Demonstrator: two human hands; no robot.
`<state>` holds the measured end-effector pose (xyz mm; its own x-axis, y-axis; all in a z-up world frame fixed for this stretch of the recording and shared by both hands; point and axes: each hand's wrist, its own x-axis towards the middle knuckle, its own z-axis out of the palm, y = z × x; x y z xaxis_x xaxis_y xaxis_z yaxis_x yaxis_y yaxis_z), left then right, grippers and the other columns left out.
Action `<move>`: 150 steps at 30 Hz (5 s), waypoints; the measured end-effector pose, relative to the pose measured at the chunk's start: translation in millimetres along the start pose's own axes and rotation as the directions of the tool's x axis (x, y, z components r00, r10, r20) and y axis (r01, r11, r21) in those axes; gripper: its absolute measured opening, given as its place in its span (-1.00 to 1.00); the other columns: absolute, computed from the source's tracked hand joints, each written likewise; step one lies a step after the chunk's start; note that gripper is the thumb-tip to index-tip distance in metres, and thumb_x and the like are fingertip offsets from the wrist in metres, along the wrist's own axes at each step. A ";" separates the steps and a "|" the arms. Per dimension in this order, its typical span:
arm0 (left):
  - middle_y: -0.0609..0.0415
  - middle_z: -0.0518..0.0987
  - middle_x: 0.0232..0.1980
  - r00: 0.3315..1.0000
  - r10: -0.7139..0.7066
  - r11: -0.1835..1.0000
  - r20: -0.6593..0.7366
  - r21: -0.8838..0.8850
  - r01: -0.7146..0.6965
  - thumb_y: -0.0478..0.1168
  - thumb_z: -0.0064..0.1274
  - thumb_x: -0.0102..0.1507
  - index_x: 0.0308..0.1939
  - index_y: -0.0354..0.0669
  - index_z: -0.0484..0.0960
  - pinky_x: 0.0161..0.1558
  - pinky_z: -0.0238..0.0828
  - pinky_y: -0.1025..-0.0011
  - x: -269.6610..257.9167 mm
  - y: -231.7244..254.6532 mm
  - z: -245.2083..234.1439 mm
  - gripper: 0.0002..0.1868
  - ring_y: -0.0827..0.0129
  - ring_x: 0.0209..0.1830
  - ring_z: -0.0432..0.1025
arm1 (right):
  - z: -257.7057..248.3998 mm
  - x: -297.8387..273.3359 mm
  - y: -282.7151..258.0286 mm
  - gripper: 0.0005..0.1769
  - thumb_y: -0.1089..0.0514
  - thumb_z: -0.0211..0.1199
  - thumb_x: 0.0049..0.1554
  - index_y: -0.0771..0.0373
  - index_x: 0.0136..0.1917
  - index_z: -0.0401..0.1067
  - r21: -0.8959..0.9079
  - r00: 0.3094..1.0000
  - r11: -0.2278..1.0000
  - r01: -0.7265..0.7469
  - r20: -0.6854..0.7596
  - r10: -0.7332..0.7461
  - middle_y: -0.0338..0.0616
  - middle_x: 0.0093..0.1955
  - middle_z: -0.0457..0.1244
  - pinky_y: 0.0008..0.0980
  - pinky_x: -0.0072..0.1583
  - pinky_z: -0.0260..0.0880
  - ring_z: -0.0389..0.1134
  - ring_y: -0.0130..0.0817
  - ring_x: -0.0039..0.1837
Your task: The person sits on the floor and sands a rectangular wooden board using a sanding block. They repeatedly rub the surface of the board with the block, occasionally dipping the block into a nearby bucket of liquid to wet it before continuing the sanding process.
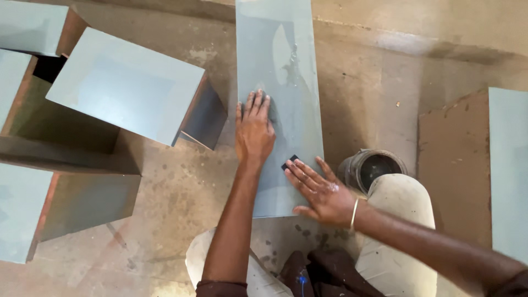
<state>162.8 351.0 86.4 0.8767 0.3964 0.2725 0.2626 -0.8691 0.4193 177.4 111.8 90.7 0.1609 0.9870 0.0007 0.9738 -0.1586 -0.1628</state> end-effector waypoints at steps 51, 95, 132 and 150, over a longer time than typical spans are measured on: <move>0.06 0.65 -0.10 0.876 -0.386 0.029 0.291 -0.945 0.327 -0.03 0.11 0.38 0.06 -0.39 0.62 -0.11 0.43 0.47 -98.9 51.6 70.2 -0.57 0.48 -0.18 0.44 | -35.3 -112.4 -42.0 -0.04 -0.38 0.08 0.12 0.10 0.61 -0.07 0.025 0.977 0.978 -0.208 -0.032 0.209 -0.04 0.69 -0.17 0.03 0.60 -0.38 -0.20 -0.21 0.68; -0.03 0.56 0.28 0.807 -0.443 -0.176 0.391 -0.920 0.349 -0.01 0.06 0.38 0.39 -0.34 0.39 0.26 0.31 0.42 -101.9 10.7 56.0 -0.39 0.32 0.24 0.43 | -17.0 -103.9 -70.4 0.05 -0.34 0.00 0.14 0.25 0.65 -0.25 -0.082 0.959 0.956 -0.281 0.009 0.283 -0.02 0.73 -0.30 0.08 0.60 -0.60 -0.38 -0.29 0.71; 0.00 0.60 0.17 0.786 -0.446 -0.270 0.429 -0.901 0.339 -0.07 0.08 0.34 0.34 -0.29 0.46 0.16 0.42 0.38 -100.6 13.0 62.3 -0.45 0.32 0.13 0.49 | -24.7 -100.9 -68.0 -0.34 0.28 0.08 0.19 0.00 0.54 0.21 -0.261 0.993 0.959 -0.111 -0.002 0.115 -0.32 0.65 0.00 0.04 0.65 -0.32 -0.03 -0.48 0.64; 0.03 0.58 0.21 0.803 -0.432 -0.310 0.410 -0.904 0.295 -0.07 0.12 0.34 0.36 -0.32 0.45 0.20 0.37 0.44 -103.5 2.3 63.6 -0.42 0.38 0.16 0.46 | -7.8 -59.7 -105.5 -0.29 0.21 0.09 0.20 0.24 0.61 0.11 0.075 0.999 0.997 -0.019 -0.044 0.022 -0.13 0.69 -0.02 -0.01 0.66 -0.35 -0.07 -0.32 0.70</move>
<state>98.3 289.2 4.1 0.7560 0.5726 -0.3172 -0.1872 0.6535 0.7334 66.3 69.4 115.6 0.1896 0.9810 0.0401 0.9558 -0.1751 -0.2360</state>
